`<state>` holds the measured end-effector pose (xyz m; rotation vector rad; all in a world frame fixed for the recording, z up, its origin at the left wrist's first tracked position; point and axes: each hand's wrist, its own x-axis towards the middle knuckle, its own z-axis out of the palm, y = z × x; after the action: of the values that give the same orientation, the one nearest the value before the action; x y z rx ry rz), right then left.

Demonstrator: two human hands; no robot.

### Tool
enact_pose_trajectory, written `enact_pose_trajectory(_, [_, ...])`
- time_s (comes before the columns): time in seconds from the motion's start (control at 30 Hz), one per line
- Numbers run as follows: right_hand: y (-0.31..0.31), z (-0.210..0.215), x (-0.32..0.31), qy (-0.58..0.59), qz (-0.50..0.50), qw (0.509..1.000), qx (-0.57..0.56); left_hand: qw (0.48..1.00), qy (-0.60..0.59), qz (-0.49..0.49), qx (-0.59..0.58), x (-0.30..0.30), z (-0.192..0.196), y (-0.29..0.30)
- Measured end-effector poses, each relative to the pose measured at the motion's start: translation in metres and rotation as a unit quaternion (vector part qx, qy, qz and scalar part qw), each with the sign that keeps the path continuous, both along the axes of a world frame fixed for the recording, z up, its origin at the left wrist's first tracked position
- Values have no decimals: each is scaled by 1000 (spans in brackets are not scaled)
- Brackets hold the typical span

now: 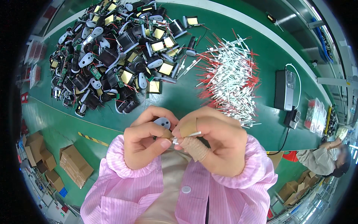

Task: The person opens a plastic container of red and white wire connectors and pours them onto a green workbench. They then pick up small electronic modules from a pile and insert the connectors into the modules one by one, repeating the process for multiple units.

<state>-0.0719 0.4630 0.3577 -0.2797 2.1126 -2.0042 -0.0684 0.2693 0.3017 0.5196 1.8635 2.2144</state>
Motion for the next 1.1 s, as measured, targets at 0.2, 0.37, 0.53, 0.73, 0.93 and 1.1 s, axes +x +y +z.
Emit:
enact_pose_trajectory(0.2, [-7, -7, 13, 152, 9, 983, 98, 999, 16, -7, -34, 3, 10, 1])
enact_pose_trajectory(0.37, [2, -19, 18, -57, -69, 987, -135, 997, 36, -61, -22, 1, 4, -5])
enact_pose_trajectory(0.53, [-1, -16, 18, -75, -100, 973, -193, 999, 11, -26, -27, 1, 4, -7])
enact_pose_trajectory(0.73, [1, -32, 18, -2, 5, 1000, -27, 993, 83, -15, -84, 3, 3, -6])
enact_pose_trajectory(0.93, [0, -24, 18, 29, -6, 1000, 4, 991, 98, -4, -90, 1, 8, -6])
enact_pose_trajectory(1.1, [-2, -32, 23, 47, -86, 995, -29, 997, 51, -3, -61, 3, 8, -5])
